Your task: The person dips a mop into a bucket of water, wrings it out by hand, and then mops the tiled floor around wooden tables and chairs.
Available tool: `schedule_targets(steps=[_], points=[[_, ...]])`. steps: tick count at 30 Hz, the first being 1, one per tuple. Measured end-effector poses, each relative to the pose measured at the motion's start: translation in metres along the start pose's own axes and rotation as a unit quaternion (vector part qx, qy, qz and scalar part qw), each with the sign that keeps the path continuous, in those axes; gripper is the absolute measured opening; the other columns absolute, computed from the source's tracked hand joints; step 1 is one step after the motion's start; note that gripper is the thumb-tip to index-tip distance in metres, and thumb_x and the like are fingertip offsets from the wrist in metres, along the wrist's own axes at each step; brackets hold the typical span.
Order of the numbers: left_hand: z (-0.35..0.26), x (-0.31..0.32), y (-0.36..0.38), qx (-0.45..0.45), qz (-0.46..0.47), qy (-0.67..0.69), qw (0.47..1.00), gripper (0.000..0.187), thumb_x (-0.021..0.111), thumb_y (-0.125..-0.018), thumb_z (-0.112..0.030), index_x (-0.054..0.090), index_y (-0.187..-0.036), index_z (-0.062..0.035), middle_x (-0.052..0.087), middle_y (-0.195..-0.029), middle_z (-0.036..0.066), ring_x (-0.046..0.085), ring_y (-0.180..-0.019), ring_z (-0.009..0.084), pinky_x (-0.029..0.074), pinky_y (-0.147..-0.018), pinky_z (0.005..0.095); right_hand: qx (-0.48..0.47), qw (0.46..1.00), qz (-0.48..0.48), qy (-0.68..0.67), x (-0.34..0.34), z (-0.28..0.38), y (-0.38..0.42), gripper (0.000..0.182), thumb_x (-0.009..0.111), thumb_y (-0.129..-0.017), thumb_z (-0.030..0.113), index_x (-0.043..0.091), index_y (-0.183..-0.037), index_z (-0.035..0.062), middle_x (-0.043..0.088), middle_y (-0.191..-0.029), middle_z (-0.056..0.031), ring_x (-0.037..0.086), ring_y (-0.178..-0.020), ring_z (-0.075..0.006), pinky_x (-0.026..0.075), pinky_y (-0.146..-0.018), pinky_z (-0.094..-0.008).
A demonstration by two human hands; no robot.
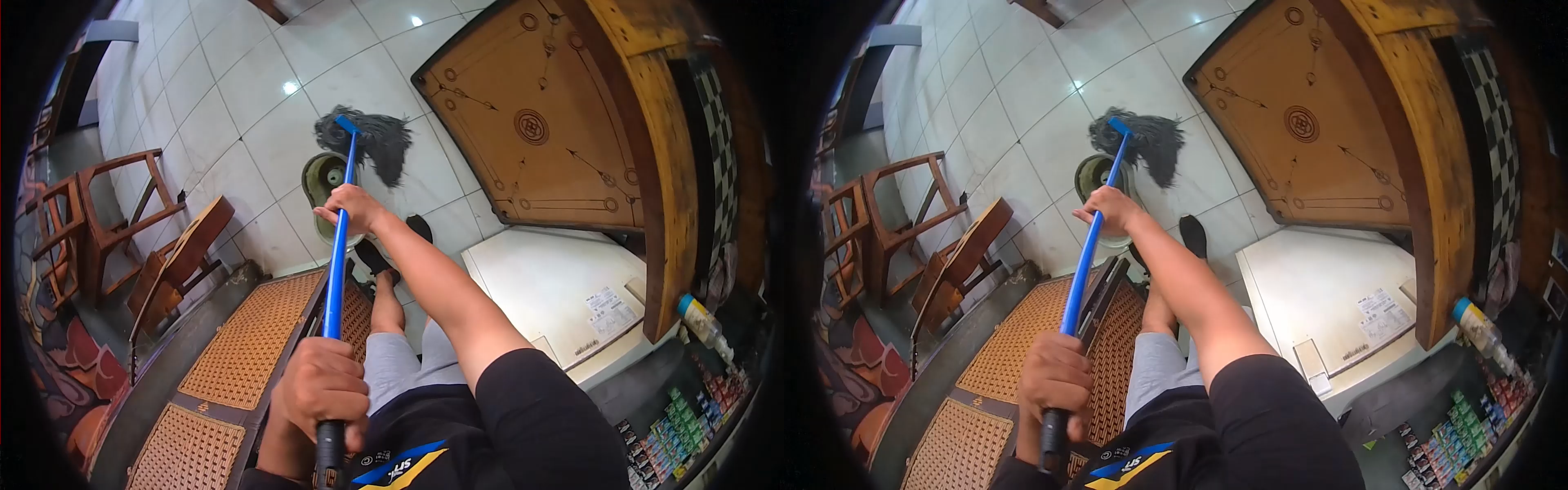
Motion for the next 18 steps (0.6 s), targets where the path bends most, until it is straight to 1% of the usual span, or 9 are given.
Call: schedule_targets(steps=[1,2,3,5,9,11,13,16,18], points=[[-0.002,-0.003,0.003,0.002,-0.021,-0.016,1.000,0.035,0.062,-0.076,-0.025,0.039,-0.050,-0.0147,0.041,-0.048,-0.002,0.046,-0.042,0.0175,0.030,-0.042,0.0319,-0.005,1.000,-0.004,0.005,-0.001,0.001,0.000,0.047,0.061,-0.090,0.031,0.054,-0.052,0.0055,0.053,-0.057,-0.0142,0.054,-0.062,-0.0337,0.043,-0.060,-0.0436],[-0.004,-0.007,0.002,-0.002,-0.011,0.009,1.000,0.035,0.062,-0.075,-0.024,0.039,-0.050,-0.0143,0.040,-0.048,-0.002,0.046,-0.042,0.0178,0.030,-0.042,0.0319,0.006,0.999,-0.038,-0.001,-0.004,0.005,0.006,0.047,0.061,-0.090,0.030,0.054,-0.051,0.0050,0.053,-0.055,-0.0143,0.054,-0.061,-0.0348,0.043,-0.060,-0.0442],[-0.008,-0.009,0.000,-0.007,-0.003,0.032,0.999,0.035,0.062,-0.074,-0.023,0.038,-0.050,-0.0139,0.040,-0.048,-0.001,0.045,-0.041,0.0180,0.030,-0.042,0.0320,0.006,0.999,-0.041,0.001,-0.005,0.011,0.017,0.047,0.061,-0.090,0.030,0.054,-0.051,0.0050,0.053,-0.055,-0.0143,0.054,-0.061,-0.0348,0.043,-0.060,-0.0442],[-0.014,-0.005,-0.002,-0.003,-0.008,0.068,0.998,0.035,0.061,-0.074,-0.023,0.038,-0.050,-0.0131,0.039,-0.047,-0.001,0.045,-0.041,0.0190,0.030,-0.042,0.0324,0.072,0.995,-0.074,-0.015,-0.006,0.009,0.051,0.045,0.059,-0.091,0.030,0.059,-0.053,0.0063,0.059,-0.058,-0.0157,0.057,-0.063,-0.0375,0.046,-0.067,-0.0477],[-0.017,0.008,-0.009,0.023,-0.027,0.170,0.985,0.036,0.059,-0.074,-0.021,0.036,-0.049,-0.0103,0.036,-0.047,0.001,0.043,-0.040,0.0221,0.029,-0.043,0.0344,0.117,0.989,-0.090,-0.001,-0.021,0.017,0.124,0.046,0.059,-0.091,0.027,0.057,-0.052,0.0033,0.057,-0.057,-0.0184,0.059,-0.057,-0.0383,0.046,-0.058,-0.0470],[-0.017,0.015,-0.012,0.009,-0.035,0.152,0.988,0.033,0.057,-0.072,-0.018,0.034,-0.050,-0.0081,0.035,-0.048,0.003,0.043,-0.041,0.0237,0.030,-0.044,0.0365,0.153,0.984,-0.094,0.004,-0.027,0.011,0.138,0.046,0.059,-0.092,0.028,0.057,-0.052,0.0034,0.057,-0.057,-0.0192,0.059,-0.057,-0.0378,0.047,-0.057,-0.0457],[-0.027,0.022,-0.017,-0.001,-0.033,0.115,0.993,0.034,0.058,-0.073,-0.020,0.035,-0.051,-0.0083,0.036,-0.049,0.003,0.044,-0.042,0.0233,0.031,-0.045,0.0366,0.143,0.981,-0.130,-0.014,-0.028,0.013,0.135,0.048,0.057,-0.093,0.029,0.056,-0.052,0.0041,0.055,-0.054,-0.0181,0.058,-0.056,-0.0378,0.045,-0.057,-0.0459],[-0.031,0.030,-0.012,0.008,-0.014,0.056,0.998,0.033,0.061,-0.072,-0.023,0.038,-0.051,-0.0119,0.037,-0.049,0.001,0.045,-0.043,0.0218,0.031,-0.044,0.0353,0.099,0.978,-0.182,0.000,-0.013,0.003,0.113,0.049,0.056,-0.094,0.029,0.053,-0.051,0.0075,0.052,-0.052,-0.0146,0.055,-0.057,-0.0344,0.041,-0.061,-0.0445],[-0.023,0.036,-0.012,0.020,0.016,0.049,0.998,0.033,0.061,-0.072,-0.022,0.038,-0.052,-0.0126,0.037,-0.049,0.001,0.045,-0.043,0.0213,0.031,-0.044,0.0350,0.065,0.985,-0.161,-0.015,-0.007,-0.001,0.088,0.049,0.054,-0.094,0.030,0.054,-0.051,0.0079,0.054,-0.054,-0.0143,0.056,-0.060,-0.0343,0.043,-0.065,-0.0457]])
Point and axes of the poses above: each hand's wrist, its own y-axis away from the middle knuckle, its own x-axis out of the palm, z = x × y, the point moved 6 cm from there along -y, towards the middle knuckle
